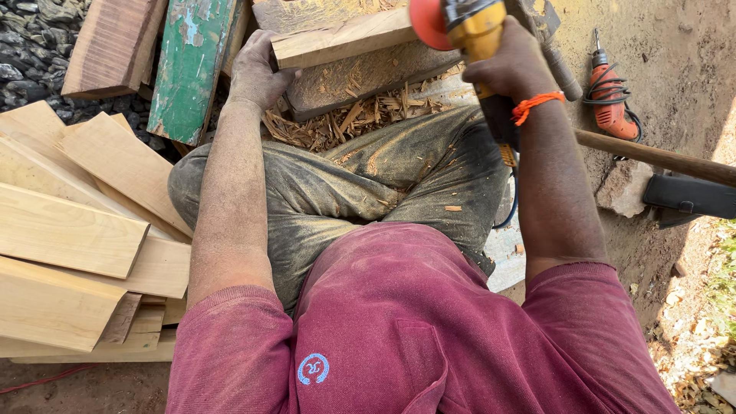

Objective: The person sits cross-legged on the ground and uses an angle grinder with a sanding disc to smooth the surface of a wooden plank. They hold the plank with one hand and operate the tool with the other, moving it back and forth along the wood.

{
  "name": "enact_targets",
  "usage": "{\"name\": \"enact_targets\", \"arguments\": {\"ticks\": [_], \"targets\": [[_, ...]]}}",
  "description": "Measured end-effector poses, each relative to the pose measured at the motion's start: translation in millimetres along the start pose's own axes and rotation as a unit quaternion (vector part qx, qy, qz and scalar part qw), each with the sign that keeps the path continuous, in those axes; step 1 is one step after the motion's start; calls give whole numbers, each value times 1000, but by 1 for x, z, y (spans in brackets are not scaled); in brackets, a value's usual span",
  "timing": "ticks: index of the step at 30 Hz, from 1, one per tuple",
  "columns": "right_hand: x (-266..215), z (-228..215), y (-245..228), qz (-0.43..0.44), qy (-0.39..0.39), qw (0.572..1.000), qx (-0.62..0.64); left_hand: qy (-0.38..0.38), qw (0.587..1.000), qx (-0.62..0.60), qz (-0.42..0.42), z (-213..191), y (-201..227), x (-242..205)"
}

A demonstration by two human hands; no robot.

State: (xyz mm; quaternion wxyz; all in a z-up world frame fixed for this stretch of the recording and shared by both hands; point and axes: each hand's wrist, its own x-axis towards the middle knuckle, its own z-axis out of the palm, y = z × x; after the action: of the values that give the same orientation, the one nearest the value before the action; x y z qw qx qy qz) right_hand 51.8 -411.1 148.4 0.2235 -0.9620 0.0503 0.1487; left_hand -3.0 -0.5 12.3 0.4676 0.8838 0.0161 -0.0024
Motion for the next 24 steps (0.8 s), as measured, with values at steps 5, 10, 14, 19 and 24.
{"name": "enact_targets", "arguments": {"ticks": [5, 10, 14, 19, 24], "targets": [[-9, 4, -15, -38, -1, 999, -30, 7, 999, 26, 17, 1, 0, 2], [-13, -13, -19, -39, 12, 999, -33, 7, 1000, 8, -3, 1, -1, 0], [-17, -1, -33, 8, -20, 999, -47, 7, 1000, 15, -16, 0, 2, -1], [-19, 9, -40, -24, -26, 995, -98, 9, 1000, 7, 11, 0, 4, 0], [-18, -10, -28, -32, -11, 999, -27, 5, 999, 33, -31, 1, 1, 0]]}}
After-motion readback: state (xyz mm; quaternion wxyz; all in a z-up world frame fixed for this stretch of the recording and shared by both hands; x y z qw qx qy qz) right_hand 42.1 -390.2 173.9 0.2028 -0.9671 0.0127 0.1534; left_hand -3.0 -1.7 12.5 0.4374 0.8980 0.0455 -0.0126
